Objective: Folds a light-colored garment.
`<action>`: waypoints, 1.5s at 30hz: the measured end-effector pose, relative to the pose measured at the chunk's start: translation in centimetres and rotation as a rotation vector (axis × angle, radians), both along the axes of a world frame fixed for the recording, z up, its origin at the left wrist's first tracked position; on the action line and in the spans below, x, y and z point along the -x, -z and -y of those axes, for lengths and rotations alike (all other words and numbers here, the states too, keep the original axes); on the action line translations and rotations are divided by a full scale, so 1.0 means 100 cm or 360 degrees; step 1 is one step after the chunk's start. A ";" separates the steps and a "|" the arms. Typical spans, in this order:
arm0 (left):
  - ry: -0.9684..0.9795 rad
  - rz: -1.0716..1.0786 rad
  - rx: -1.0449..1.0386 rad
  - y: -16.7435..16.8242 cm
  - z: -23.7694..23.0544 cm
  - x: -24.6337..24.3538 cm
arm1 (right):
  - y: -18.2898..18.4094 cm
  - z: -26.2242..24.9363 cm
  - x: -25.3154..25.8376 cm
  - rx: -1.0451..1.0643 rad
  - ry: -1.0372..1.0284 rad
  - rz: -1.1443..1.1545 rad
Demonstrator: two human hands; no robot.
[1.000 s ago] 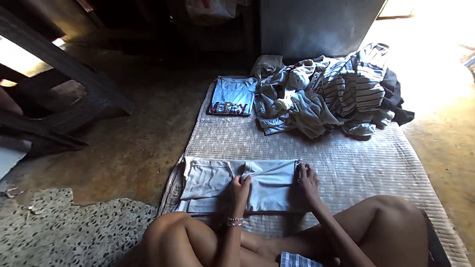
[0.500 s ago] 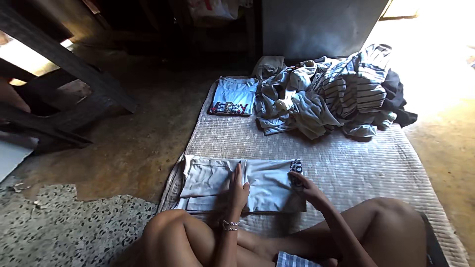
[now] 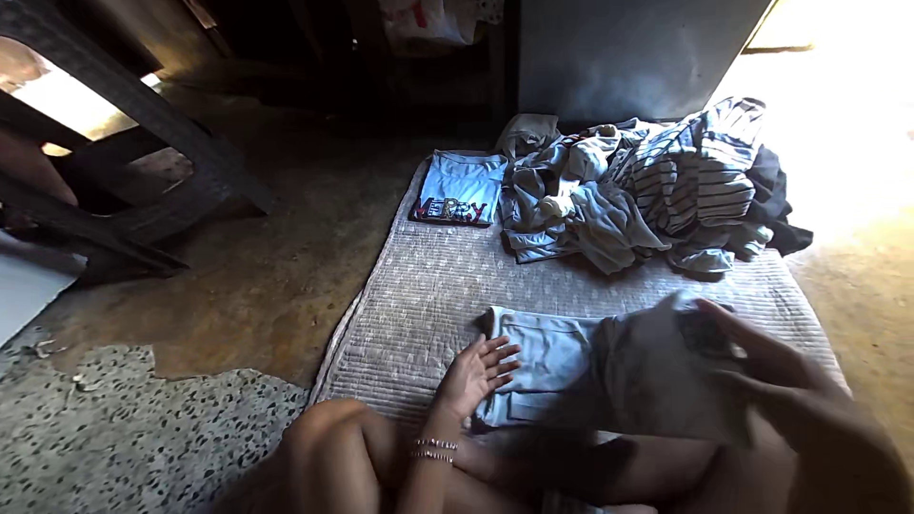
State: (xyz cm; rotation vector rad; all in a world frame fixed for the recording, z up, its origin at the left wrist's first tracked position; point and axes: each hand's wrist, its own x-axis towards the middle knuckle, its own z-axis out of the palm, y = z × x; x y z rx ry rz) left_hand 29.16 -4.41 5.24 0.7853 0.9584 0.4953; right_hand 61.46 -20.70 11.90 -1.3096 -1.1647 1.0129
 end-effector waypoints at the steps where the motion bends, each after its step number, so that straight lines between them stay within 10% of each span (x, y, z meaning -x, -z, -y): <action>1: 0.0067 0.0199 0.0159 0.008 -0.005 -0.004 | -0.012 -0.011 0.021 -0.0002 -0.0210 -0.0042; 6: -0.0399 -0.0013 0.0069 0.034 -0.018 -0.010 | -0.011 -0.060 0.088 0.0230 -0.0028 0.0545; 19: -0.0190 -0.0353 0.0180 0.047 -0.022 -0.002 | 0.116 -0.061 0.093 0.0960 0.0482 0.1057; 28: -0.0156 -0.0404 -0.0005 0.046 -0.022 -0.003 | 0.174 -0.079 0.126 0.0567 0.0521 0.1467; 34: -0.0005 -0.1570 -0.1513 0.049 0.016 -0.040 | 0.140 -0.074 0.107 0.1157 0.0846 0.0889; 37: 0.0634 -0.1544 -0.1348 0.060 0.015 -0.052 | 0.126 -0.072 0.101 0.1359 0.0775 0.0272; 39: 0.0658 -0.1309 -0.1182 0.064 0.005 -0.052 | 0.105 -0.073 0.109 0.0992 0.0648 0.0109; 42: -0.0208 -0.0683 -0.1059 0.019 0.026 -0.030 | 0.047 -0.078 0.164 0.0266 0.0115 0.0161; 45: -0.0448 -0.1215 -0.1295 -0.082 0.107 0.037 | -0.001 -0.059 0.232 -0.0143 -0.0526 0.0254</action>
